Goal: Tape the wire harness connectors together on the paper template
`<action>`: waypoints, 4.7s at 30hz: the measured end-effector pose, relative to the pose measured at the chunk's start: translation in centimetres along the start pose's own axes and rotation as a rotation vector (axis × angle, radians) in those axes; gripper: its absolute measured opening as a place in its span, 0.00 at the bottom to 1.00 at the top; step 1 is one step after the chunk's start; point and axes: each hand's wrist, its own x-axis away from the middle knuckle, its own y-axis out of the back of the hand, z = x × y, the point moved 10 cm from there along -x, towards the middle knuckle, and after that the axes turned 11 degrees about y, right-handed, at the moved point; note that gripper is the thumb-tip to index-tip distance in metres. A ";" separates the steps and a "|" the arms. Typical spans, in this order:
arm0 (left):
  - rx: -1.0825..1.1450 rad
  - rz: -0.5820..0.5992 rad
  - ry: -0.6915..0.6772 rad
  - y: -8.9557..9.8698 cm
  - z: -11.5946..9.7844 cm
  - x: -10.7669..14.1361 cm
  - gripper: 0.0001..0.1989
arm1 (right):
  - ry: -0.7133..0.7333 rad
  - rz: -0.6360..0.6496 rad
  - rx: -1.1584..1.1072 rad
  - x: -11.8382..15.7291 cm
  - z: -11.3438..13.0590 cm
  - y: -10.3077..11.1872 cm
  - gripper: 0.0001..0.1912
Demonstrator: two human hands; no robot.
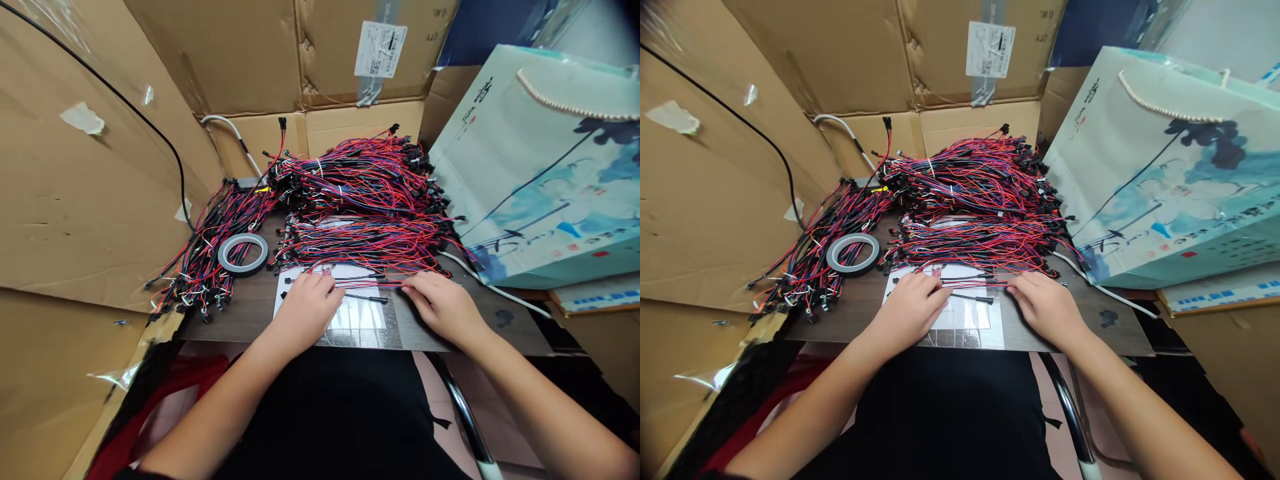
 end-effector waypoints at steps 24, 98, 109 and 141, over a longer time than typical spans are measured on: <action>0.173 0.038 0.064 2.1 2.5 3.5 0.12 | 0.012 0.056 0.126 -0.5 0.0 -0.4 0.12; 0.416 -0.589 -0.188 6.4 2.9 -3.8 0.15 | 0.410 -0.540 0.271 -7.4 4.9 5.7 0.17; 0.104 -0.505 -0.035 5.5 2.4 -4.7 0.09 | 0.433 -0.528 0.328 -7.6 5.8 5.3 0.15; 0.610 -0.179 0.082 3.5 4.6 -6.1 0.17 | 0.456 -0.554 0.226 -7.2 6.3 6.1 0.15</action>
